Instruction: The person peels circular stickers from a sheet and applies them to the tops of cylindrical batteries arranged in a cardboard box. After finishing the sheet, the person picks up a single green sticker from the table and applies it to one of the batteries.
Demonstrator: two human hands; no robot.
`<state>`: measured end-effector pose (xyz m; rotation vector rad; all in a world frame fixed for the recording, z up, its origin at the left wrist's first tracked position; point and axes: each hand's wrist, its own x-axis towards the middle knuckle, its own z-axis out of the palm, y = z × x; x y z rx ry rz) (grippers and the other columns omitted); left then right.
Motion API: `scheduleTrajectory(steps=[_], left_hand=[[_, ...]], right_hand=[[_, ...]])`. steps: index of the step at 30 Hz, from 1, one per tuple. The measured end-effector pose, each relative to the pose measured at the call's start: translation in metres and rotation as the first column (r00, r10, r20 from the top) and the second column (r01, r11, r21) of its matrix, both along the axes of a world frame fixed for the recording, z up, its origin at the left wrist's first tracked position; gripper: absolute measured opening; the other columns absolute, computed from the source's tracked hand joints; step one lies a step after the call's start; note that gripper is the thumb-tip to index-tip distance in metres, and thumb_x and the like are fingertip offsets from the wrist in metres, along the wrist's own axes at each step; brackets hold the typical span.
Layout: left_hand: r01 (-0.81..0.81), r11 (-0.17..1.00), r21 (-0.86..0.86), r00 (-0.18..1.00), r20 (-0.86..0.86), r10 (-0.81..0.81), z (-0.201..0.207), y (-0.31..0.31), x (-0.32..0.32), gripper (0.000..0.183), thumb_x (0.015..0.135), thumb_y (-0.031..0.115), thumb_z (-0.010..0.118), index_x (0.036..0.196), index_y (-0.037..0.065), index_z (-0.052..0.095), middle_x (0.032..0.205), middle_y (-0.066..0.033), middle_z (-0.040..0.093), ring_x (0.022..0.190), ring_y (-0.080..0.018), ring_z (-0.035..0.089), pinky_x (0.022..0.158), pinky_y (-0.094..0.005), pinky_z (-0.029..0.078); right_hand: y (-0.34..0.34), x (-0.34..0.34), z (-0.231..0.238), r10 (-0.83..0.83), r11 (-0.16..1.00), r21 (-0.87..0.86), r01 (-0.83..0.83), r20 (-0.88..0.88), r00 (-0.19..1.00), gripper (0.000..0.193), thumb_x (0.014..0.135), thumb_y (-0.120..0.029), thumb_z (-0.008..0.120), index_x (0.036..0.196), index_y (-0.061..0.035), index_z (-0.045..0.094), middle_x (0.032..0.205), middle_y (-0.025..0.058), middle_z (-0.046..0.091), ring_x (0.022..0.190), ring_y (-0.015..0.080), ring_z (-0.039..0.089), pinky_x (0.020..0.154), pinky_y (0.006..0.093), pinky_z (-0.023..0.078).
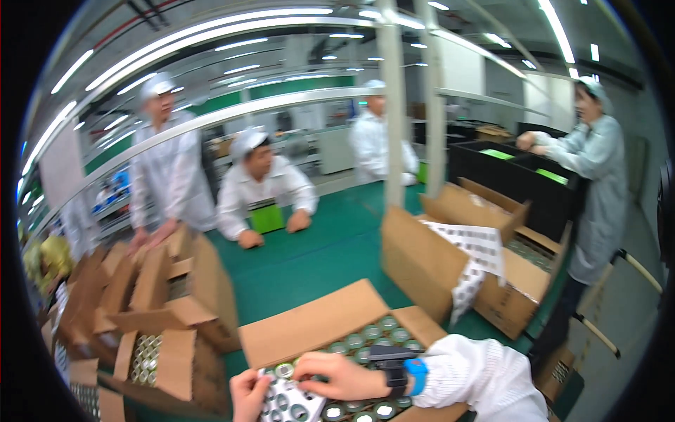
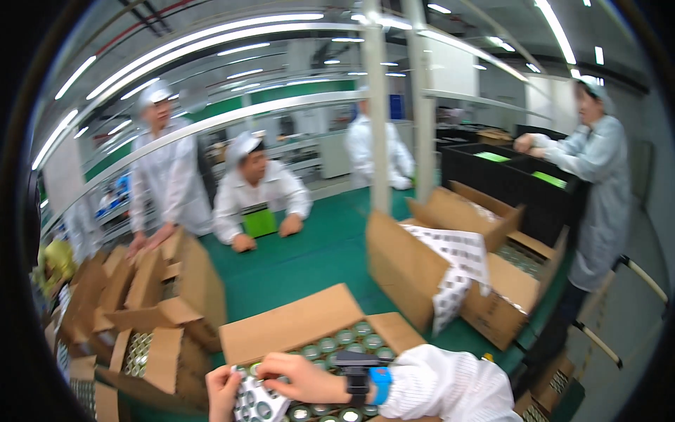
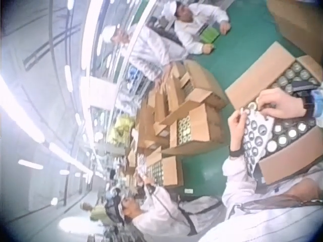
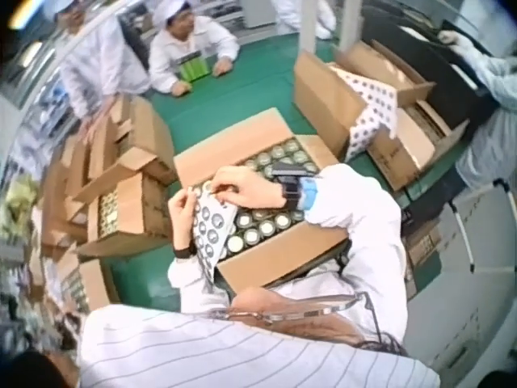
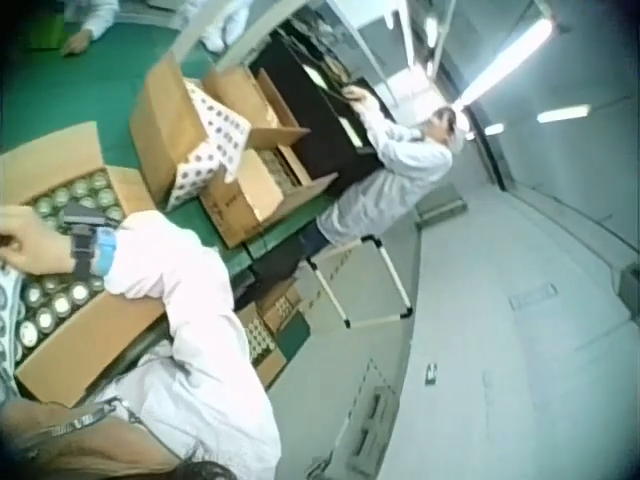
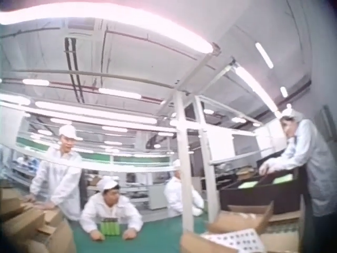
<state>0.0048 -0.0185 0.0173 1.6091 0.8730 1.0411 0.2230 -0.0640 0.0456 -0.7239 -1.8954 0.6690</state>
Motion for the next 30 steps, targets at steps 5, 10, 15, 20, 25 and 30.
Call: scheduleTrajectory(steps=[5, 10, 15, 20, 25, 30], left_hand=[[-0.038, 0.997, 0.060, 0.999, -0.008, 0.039, 0.011, -0.005, 0.012, 0.018, 0.087, 0.008, 0.054, 0.070, 0.002, 0.049, 0.065, 0.0053, 0.043, 0.060, -0.0040, 0.036, 0.052, -0.0198, 0.030], [-0.039, 0.992, 0.119, 0.999, -0.019, 0.041, 0.007, -0.004, 0.013, 0.013, 0.086, 0.007, 0.054, 0.076, 0.000, 0.052, 0.067, 0.0034, 0.046, 0.061, -0.0056, 0.039, 0.054, -0.0197, 0.033], [-0.034, 0.992, 0.119, 0.999, 0.001, 0.034, 0.011, -0.008, 0.016, 0.015, 0.086, 0.006, 0.054, 0.073, 0.000, 0.050, 0.065, 0.0038, 0.043, 0.059, -0.0057, 0.037, 0.052, -0.0199, 0.030], [-0.025, 0.995, 0.101, 0.999, 0.037, 0.022, 0.008, -0.006, 0.012, 0.015, 0.086, 0.009, 0.055, 0.076, -0.001, 0.053, 0.067, 0.0020, 0.048, 0.062, -0.0069, 0.041, 0.055, -0.0202, 0.034], [-0.004, 0.985, 0.174, 0.999, 0.048, -0.004, 0.006, -0.003, 0.011, 0.017, 0.087, 0.010, 0.055, 0.075, -0.001, 0.052, 0.067, 0.0013, 0.049, 0.062, -0.0077, 0.040, 0.055, -0.0213, 0.034], [-0.029, 0.985, 0.169, 0.998, 0.056, 0.019, 0.006, -0.005, 0.013, 0.019, 0.088, 0.011, 0.054, 0.073, 0.000, 0.051, 0.065, 0.0030, 0.047, 0.062, -0.0061, 0.038, 0.055, -0.0211, 0.033]], right_hand=[[0.003, 0.000, -0.001, 0.038, 0.992, 0.121, -0.032, -0.046, 0.998, 0.012, 0.079, -0.004, 0.059, 0.090, 0.0002, 0.056, 0.081, 0.0083, 0.055, 0.073, 0.0196, 0.056, 0.064, 0.0295, 0.045], [-0.011, 0.003, 0.018, -0.005, 1.000, 0.027, 0.005, -0.017, 1.000, 0.015, 0.073, -0.008, 0.065, 0.087, -0.0027, 0.063, 0.078, 0.0100, 0.062, 0.073, 0.0239, 0.060, 0.065, 0.0318, 0.047], [-0.007, 0.002, 0.012, -0.034, 0.995, 0.094, 0.044, -0.103, 0.994, 0.009, 0.075, -0.006, 0.063, 0.081, -0.0005, 0.062, 0.075, 0.0119, 0.061, 0.070, 0.0266, 0.060, 0.064, 0.0337, 0.047], [-0.006, 0.002, 0.027, -0.132, 0.991, -0.023, 0.130, -0.164, 0.978, 0.010, 0.074, -0.009, 0.061, 0.073, 0.0012, 0.061, 0.072, 0.0156, 0.058, 0.068, 0.0304, 0.056, 0.062, 0.0368, 0.045], [0.012, 0.011, 0.024, -0.098, 0.994, 0.020, 0.104, -0.200, 0.975, 0.006, 0.079, -0.001, 0.054, 0.084, 0.0022, 0.053, 0.075, 0.0085, 0.054, 0.065, 0.0168, 0.051, 0.058, 0.0278, 0.041], [0.024, 0.022, 0.050, -0.117, 0.992, 0.036, 0.125, -0.170, 0.978, 0.008, 0.081, -0.001, 0.055, 0.088, 0.0024, 0.052, 0.070, 0.0047, 0.054, 0.061, 0.0078, 0.049, 0.053, 0.0222, 0.040]])
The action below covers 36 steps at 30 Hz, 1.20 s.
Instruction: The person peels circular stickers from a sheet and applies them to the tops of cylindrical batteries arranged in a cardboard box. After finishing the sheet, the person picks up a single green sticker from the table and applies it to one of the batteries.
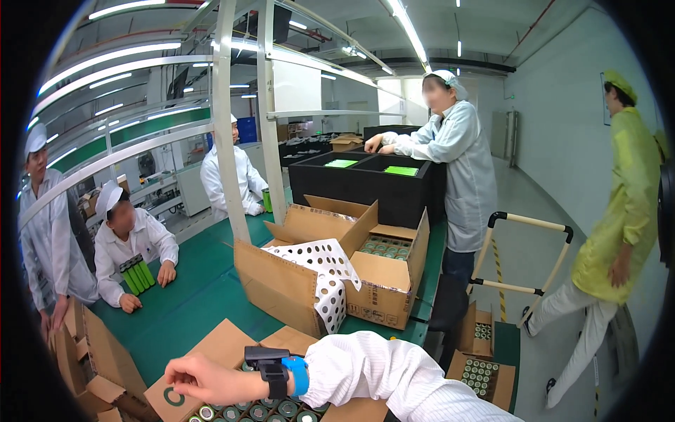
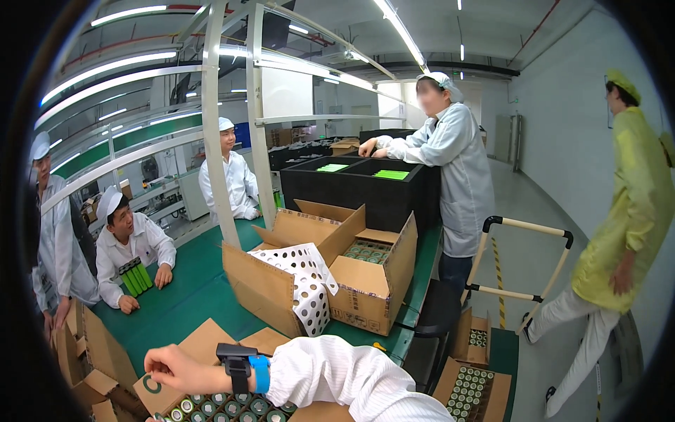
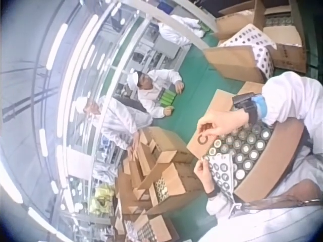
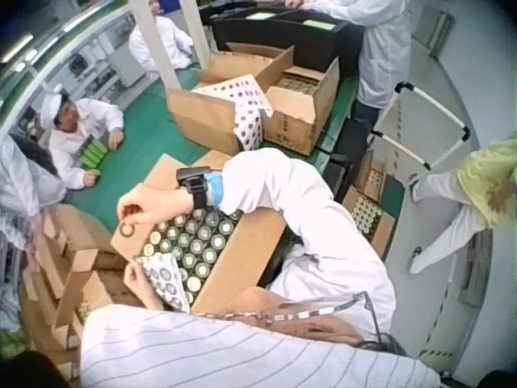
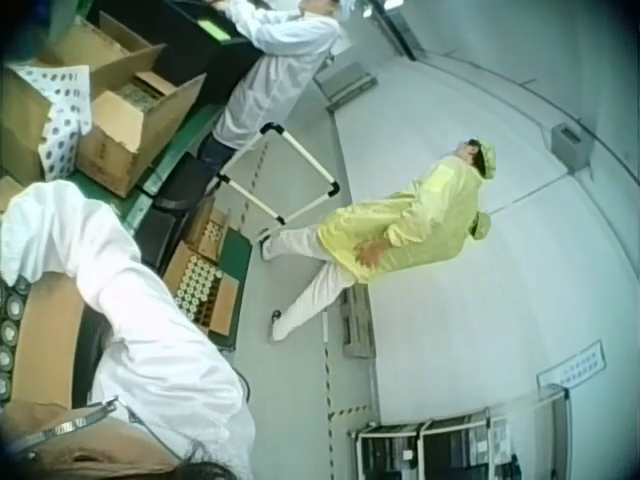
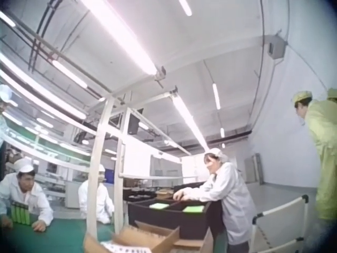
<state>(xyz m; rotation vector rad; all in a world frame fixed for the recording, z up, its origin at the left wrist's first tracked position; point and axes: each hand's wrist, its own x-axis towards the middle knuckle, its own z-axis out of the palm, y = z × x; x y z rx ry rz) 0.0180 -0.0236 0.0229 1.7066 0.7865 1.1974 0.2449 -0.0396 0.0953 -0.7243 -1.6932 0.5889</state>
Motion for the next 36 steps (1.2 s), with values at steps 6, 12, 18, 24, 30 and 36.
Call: scheduleTrajectory(steps=[6, 12, 18, 24, 30, 36], left_hand=[[-0.001, 0.999, -0.054, 0.999, 0.035, 0.002, -0.005, 0.002, 0.000, 0.022, 0.089, 0.012, 0.053, 0.070, 0.002, 0.048, 0.065, 0.0039, 0.045, 0.062, -0.0058, 0.036, 0.054, -0.0215, 0.032], [-0.016, 1.000, -0.022, 1.000, -0.004, 0.016, 0.002, -0.002, -0.001, 0.023, 0.089, 0.013, 0.053, 0.069, 0.001, 0.047, 0.064, 0.0036, 0.044, 0.061, -0.0060, 0.036, 0.054, -0.0220, 0.032], [0.001, 1.000, 0.004, 1.000, 0.000, -0.001, -0.001, 0.000, 0.000, 0.025, 0.090, 0.015, 0.052, 0.070, 0.001, 0.047, 0.063, 0.0034, 0.044, 0.061, -0.0065, 0.036, 0.053, -0.0225, 0.032], [0.000, 0.999, -0.034, 0.999, 0.050, 0.001, 0.000, -0.002, 0.003, 0.026, 0.090, 0.016, 0.053, 0.069, 0.001, 0.047, 0.064, 0.0029, 0.045, 0.061, -0.0070, 0.036, 0.053, -0.0230, 0.032], [-0.007, 1.000, -0.019, 1.000, 0.025, 0.008, -0.001, 0.000, 0.001, 0.024, 0.088, 0.014, 0.053, 0.071, -0.001, 0.050, 0.064, 0.0020, 0.048, 0.061, -0.0078, 0.038, 0.054, -0.0231, 0.034], [-0.032, 0.999, 0.033, 0.999, 0.013, 0.032, -0.004, 0.004, -0.001, 0.021, 0.087, 0.014, 0.056, 0.075, -0.004, 0.054, 0.065, 0.0013, 0.050, 0.061, -0.0082, 0.040, 0.055, -0.0231, 0.036]], right_hand=[[-0.009, 0.021, 0.031, -0.039, 0.998, 0.051, 0.038, 0.028, 0.999, 0.008, 0.079, -0.001, 0.058, 0.086, 0.0019, 0.053, 0.073, 0.0059, 0.057, 0.062, 0.0110, 0.053, 0.054, 0.0234, 0.043], [-0.081, 0.073, 0.055, -0.193, 0.981, 0.052, 0.187, 0.187, 0.963, 0.012, 0.080, -0.003, 0.059, 0.091, 0.0013, 0.056, 0.081, 0.0080, 0.060, 0.072, 0.0151, 0.057, 0.062, 0.0265, 0.046], [-0.160, 0.140, 0.068, -0.500, 0.863, 0.068, 0.501, 0.266, 0.824, 0.015, 0.082, -0.006, 0.060, 0.096, 0.0009, 0.059, 0.086, 0.0064, 0.062, 0.077, 0.0107, 0.058, 0.068, 0.0234, 0.047], [-0.195, 0.184, 0.096, -0.630, 0.773, 0.038, 0.633, 0.151, 0.762, 0.015, 0.084, -0.006, 0.059, 0.097, 0.0024, 0.058, 0.086, 0.0039, 0.061, 0.079, 0.0075, 0.057, 0.071, 0.0215, 0.047], [-0.181, 0.181, 0.119, -0.631, 0.776, 0.138, 0.616, 0.143, 0.763, 0.014, 0.084, -0.006, 0.059, 0.095, 0.0023, 0.058, 0.087, 0.0037, 0.061, 0.080, 0.0074, 0.057, 0.071, 0.0216, 0.047], [-0.144, 0.147, 0.132, -0.607, 0.785, 0.313, 0.535, 0.212, 0.766, 0.009, 0.081, -0.003, 0.060, 0.089, 0.0002, 0.060, 0.081, 0.0034, 0.061, 0.074, 0.0080, 0.057, 0.064, 0.0216, 0.047]])
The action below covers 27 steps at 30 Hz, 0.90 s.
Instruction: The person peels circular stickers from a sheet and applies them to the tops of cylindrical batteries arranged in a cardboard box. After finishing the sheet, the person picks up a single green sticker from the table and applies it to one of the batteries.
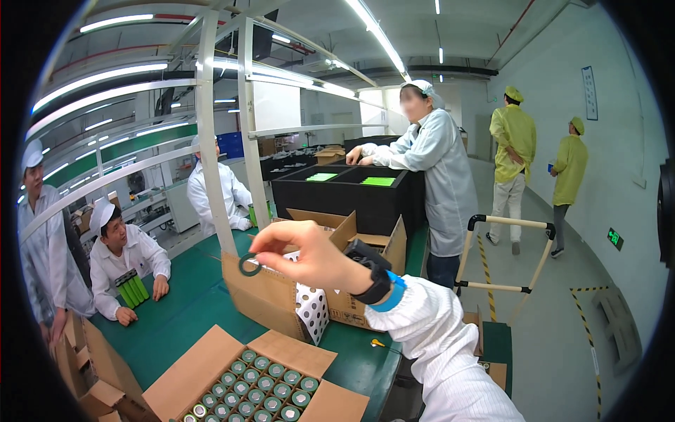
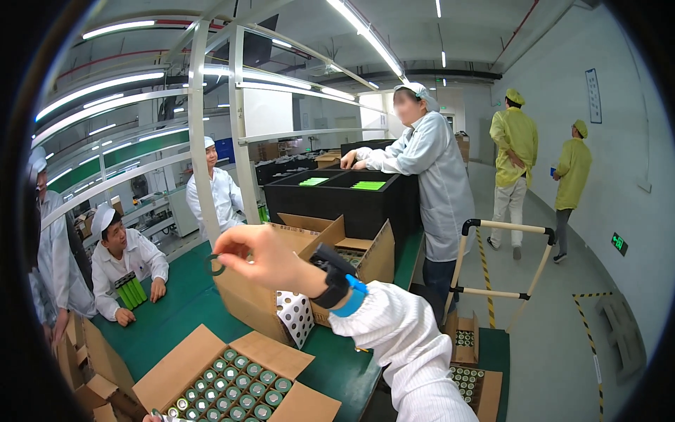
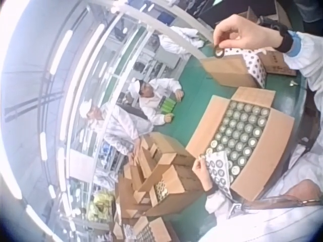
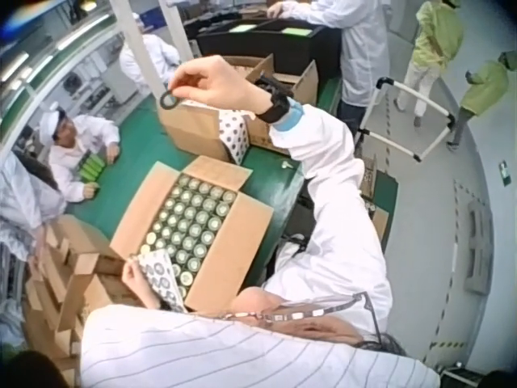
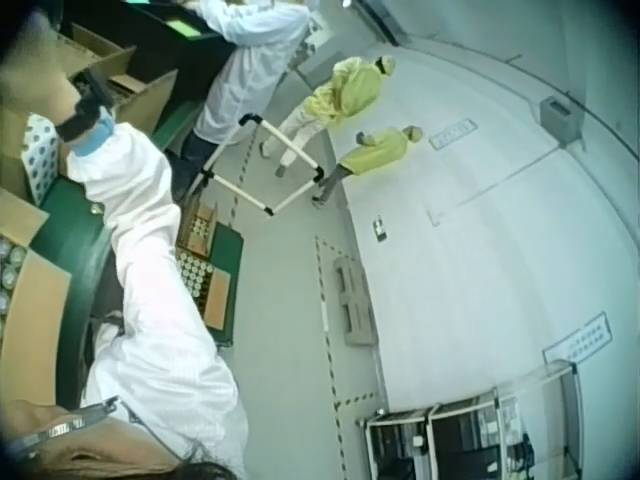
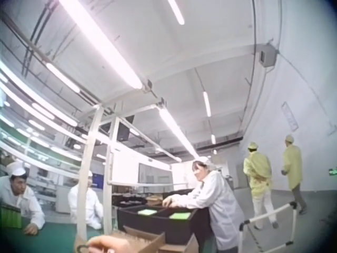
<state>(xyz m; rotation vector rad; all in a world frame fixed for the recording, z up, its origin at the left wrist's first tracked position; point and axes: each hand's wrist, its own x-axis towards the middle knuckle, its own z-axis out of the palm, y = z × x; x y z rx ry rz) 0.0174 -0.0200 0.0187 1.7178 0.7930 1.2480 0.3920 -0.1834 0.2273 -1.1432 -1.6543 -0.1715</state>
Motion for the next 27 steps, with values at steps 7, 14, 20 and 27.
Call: scheduleTrajectory(steps=[7, 14, 20, 27], left_hand=[[0.022, 1.000, 0.018, 0.999, 0.029, -0.023, 0.000, 0.000, -0.001, 0.022, 0.087, 0.013, 0.055, 0.071, -0.002, 0.051, 0.063, 0.0026, 0.048, 0.060, -0.0070, 0.038, 0.052, -0.0223, 0.033], [0.021, 0.998, -0.062, 0.998, 0.065, -0.017, -0.001, 0.001, 0.002, 0.026, 0.088, 0.014, 0.055, 0.066, 0.001, 0.047, 0.060, 0.0052, 0.041, 0.056, -0.0046, 0.032, 0.049, -0.0205, 0.026], [0.014, 0.991, -0.136, 0.997, 0.076, -0.004, 0.012, -0.005, 0.002, 0.018, 0.086, 0.012, 0.057, 0.070, 0.004, 0.052, 0.064, 0.0074, 0.043, 0.058, -0.0027, 0.034, 0.050, -0.0190, 0.027], [0.032, 0.980, -0.195, 0.984, 0.179, 0.004, -0.011, 0.011, -0.014, 0.019, 0.088, 0.015, 0.052, 0.072, 0.005, 0.051, 0.066, 0.0065, 0.045, 0.060, -0.0037, 0.039, 0.052, -0.0189, 0.031]], right_hand=[[0.080, -0.040, -0.006, 0.114, 0.959, 0.225, -0.172, 0.251, 0.961, 0.011, 0.075, 0.001, 0.061, 0.085, 0.0004, 0.058, 0.078, 0.0089, 0.059, 0.070, 0.0187, 0.058, 0.058, 0.0269, 0.046], [0.159, -0.098, -0.065, 0.330, 0.924, 0.190, -0.332, 0.042, 0.943, 0.006, 0.074, 0.000, 0.057, 0.078, 0.0007, 0.053, 0.071, 0.0117, 0.053, 0.062, 0.0241, 0.053, 0.055, 0.0315, 0.042], [0.199, -0.140, -0.147, 0.435, 0.891, -0.005, -0.453, -0.267, 0.860, 0.005, 0.080, -0.003, 0.057, 0.081, 0.0004, 0.053, 0.072, 0.0065, 0.055, 0.064, 0.0124, 0.053, 0.057, 0.0251, 0.043], [0.207, -0.145, -0.205, 0.348, 0.750, -0.389, -0.535, -0.456, 0.819, 0.014, 0.086, -0.015, 0.058, 0.085, -0.0007, 0.056, 0.071, 0.0011, 0.056, 0.066, 0.0074, 0.051, 0.059, 0.0216, 0.043]])
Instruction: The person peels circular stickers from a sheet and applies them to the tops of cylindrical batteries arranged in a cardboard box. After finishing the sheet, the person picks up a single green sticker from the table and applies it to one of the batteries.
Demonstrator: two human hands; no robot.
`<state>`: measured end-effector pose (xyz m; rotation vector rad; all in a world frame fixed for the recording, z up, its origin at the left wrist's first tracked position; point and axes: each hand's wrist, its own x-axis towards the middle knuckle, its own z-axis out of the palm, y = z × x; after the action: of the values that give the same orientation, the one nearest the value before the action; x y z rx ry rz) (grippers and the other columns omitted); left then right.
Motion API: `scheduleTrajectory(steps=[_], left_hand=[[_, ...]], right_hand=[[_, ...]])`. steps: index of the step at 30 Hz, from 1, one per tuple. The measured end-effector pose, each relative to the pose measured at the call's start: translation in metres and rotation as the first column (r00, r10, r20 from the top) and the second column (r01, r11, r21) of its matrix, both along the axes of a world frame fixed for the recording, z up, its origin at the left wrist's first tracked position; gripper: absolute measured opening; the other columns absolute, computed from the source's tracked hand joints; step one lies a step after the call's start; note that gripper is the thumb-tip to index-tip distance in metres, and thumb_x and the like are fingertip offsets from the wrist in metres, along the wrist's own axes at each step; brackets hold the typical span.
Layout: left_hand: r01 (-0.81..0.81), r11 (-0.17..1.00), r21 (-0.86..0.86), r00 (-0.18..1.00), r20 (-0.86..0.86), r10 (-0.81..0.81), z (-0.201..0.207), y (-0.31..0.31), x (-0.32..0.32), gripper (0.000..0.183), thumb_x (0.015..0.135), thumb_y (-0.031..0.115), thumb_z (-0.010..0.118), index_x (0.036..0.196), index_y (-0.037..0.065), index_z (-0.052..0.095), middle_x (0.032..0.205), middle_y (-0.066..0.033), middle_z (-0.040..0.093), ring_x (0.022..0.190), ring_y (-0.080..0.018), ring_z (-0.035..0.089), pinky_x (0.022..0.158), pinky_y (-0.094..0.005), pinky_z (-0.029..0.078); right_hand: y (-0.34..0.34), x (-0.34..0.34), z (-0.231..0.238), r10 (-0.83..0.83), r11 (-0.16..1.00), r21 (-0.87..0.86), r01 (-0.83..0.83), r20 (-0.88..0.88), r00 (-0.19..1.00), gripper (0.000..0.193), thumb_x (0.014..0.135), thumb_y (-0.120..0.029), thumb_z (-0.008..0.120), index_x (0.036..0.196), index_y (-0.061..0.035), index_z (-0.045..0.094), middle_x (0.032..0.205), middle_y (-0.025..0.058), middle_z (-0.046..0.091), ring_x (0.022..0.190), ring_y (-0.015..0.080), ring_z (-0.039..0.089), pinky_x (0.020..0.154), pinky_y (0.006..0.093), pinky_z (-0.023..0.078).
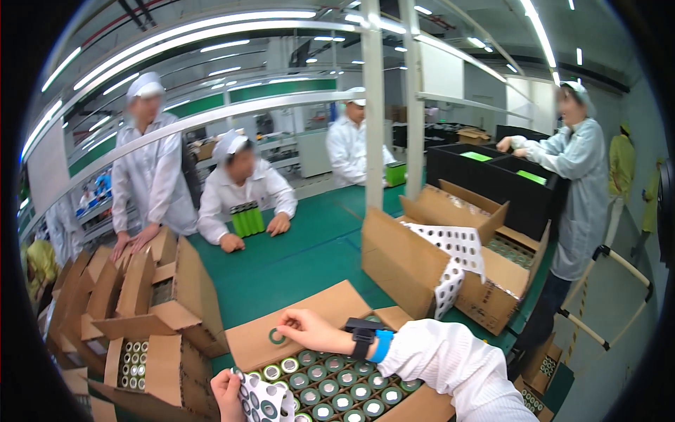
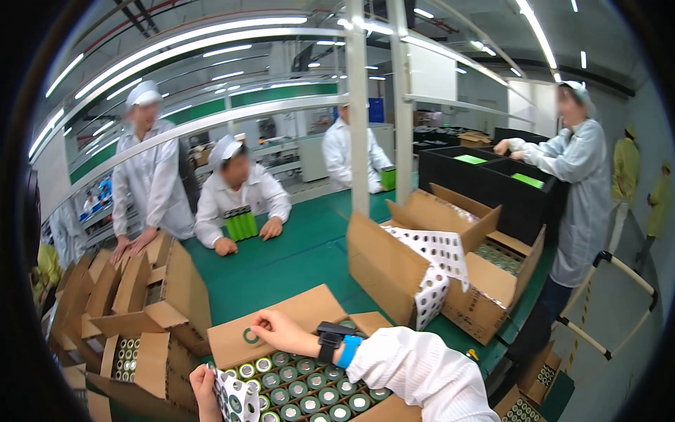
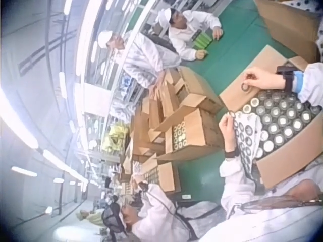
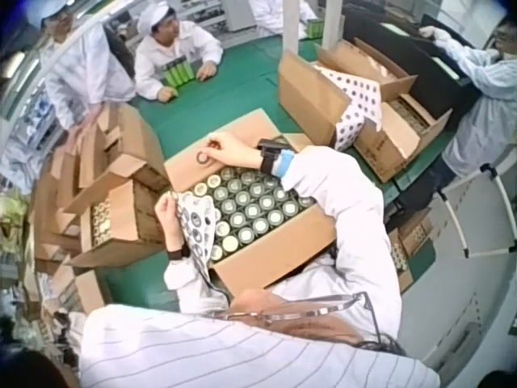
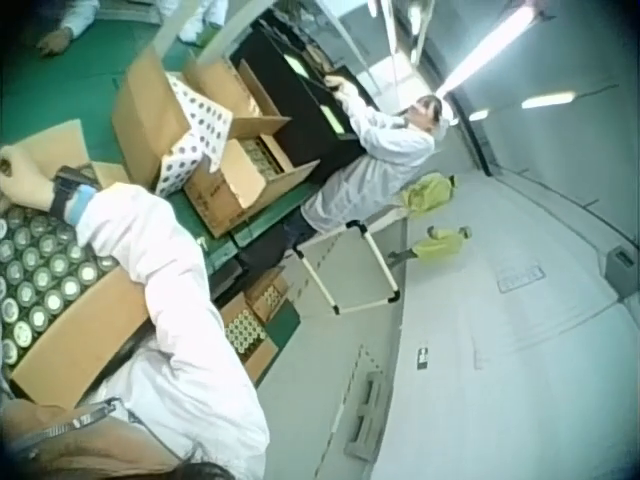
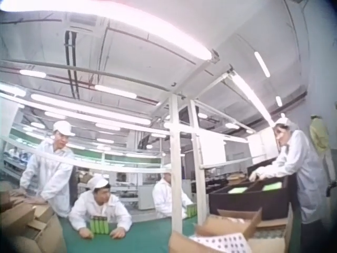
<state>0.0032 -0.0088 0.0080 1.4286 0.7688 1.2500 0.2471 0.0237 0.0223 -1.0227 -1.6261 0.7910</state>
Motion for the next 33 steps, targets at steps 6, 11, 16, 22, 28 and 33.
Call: scheduleTrajectory(steps=[6, 11, 16, 22, 28, 33], left_hand=[[0.002, 1.000, -0.001, 0.990, 0.139, -0.002, -0.027, 0.018, -0.009, 0.027, 0.090, 0.020, 0.051, 0.072, 0.000, 0.054, 0.063, -0.0014, 0.056, 0.053, -0.0052, 0.048, 0.049, -0.0185, 0.036], [0.061, 0.997, -0.041, 0.969, 0.241, -0.049, -0.023, 0.018, -0.007, 0.028, 0.088, 0.022, 0.055, 0.076, -0.002, 0.056, 0.068, -0.0051, 0.060, 0.055, -0.0071, 0.051, 0.052, -0.0192, 0.039], [0.046, 0.998, -0.034, 0.975, 0.217, -0.037, -0.021, 0.016, -0.008, 0.030, 0.089, 0.025, 0.055, 0.077, -0.003, 0.057, 0.068, -0.0051, 0.060, 0.054, -0.0068, 0.052, 0.050, -0.0182, 0.039], [0.075, 0.997, -0.036, 0.969, 0.240, -0.064, -0.025, 0.019, -0.011, 0.031, 0.089, 0.026, 0.053, 0.078, -0.003, 0.057, 0.067, -0.0051, 0.060, 0.055, -0.0072, 0.053, 0.051, -0.0187, 0.040], [0.090, 0.995, -0.043, 0.963, 0.258, -0.075, -0.026, 0.022, -0.013, 0.031, 0.089, 0.026, 0.054, 0.078, -0.003, 0.057, 0.068, -0.0059, 0.061, 0.055, -0.0080, 0.053, 0.052, -0.0192, 0.040], [0.085, 0.996, -0.026, 0.962, 0.261, -0.076, -0.022, 0.019, -0.010, 0.032, 0.089, 0.027, 0.054, 0.078, -0.003, 0.057, 0.067, -0.0059, 0.061, 0.055, -0.0081, 0.053, 0.051, -0.0189, 0.040]], right_hand=[[-0.013, 0.002, 0.010, 0.045, 0.998, -0.053, -0.041, 0.071, 0.996, 0.012, 0.087, -0.013, 0.056, 0.085, -0.0005, 0.055, 0.069, 0.0022, 0.057, 0.064, 0.0077, 0.052, 0.057, 0.0233, 0.043], [-0.015, 0.007, 0.015, 0.074, 0.995, -0.075, -0.066, 0.116, 0.990, 0.011, 0.087, -0.012, 0.056, 0.086, -0.0013, 0.055, 0.069, 0.0028, 0.057, 0.065, 0.0082, 0.052, 0.057, 0.0228, 0.043], [-0.018, 0.006, 0.013, 0.114, 0.994, -0.025, -0.111, 0.229, 0.967, 0.013, 0.086, -0.013, 0.056, 0.081, -0.0002, 0.054, 0.100, 0.0093, 0.052, 0.080, 0.0138, 0.055, 0.061, 0.0255, 0.046], [-0.019, 0.003, 0.002, 0.088, 0.992, 0.051, -0.117, 0.391, 0.916, 0.015, 0.082, -0.013, 0.058, 0.075, -0.0006, 0.055, 0.105, 0.0107, 0.048, 0.098, 0.0231, 0.047, 0.077, 0.0319, 0.044], [-0.020, 0.001, 0.002, 0.109, 0.989, 0.042, -0.142, 0.448, 0.888, 0.016, 0.080, -0.013, 0.059, 0.071, -0.0007, 0.056, 0.104, 0.0111, 0.048, 0.102, 0.0263, 0.043, 0.087, 0.0345, 0.037], [-0.022, -0.001, 0.000, 0.085, 0.987, 0.086, -0.136, 0.438, 0.895, 0.018, 0.078, -0.011, 0.058, 0.065, -0.0004, 0.054, 0.101, 0.0112, 0.050, 0.098, 0.0272, 0.044, 0.085, 0.0350, 0.038]])
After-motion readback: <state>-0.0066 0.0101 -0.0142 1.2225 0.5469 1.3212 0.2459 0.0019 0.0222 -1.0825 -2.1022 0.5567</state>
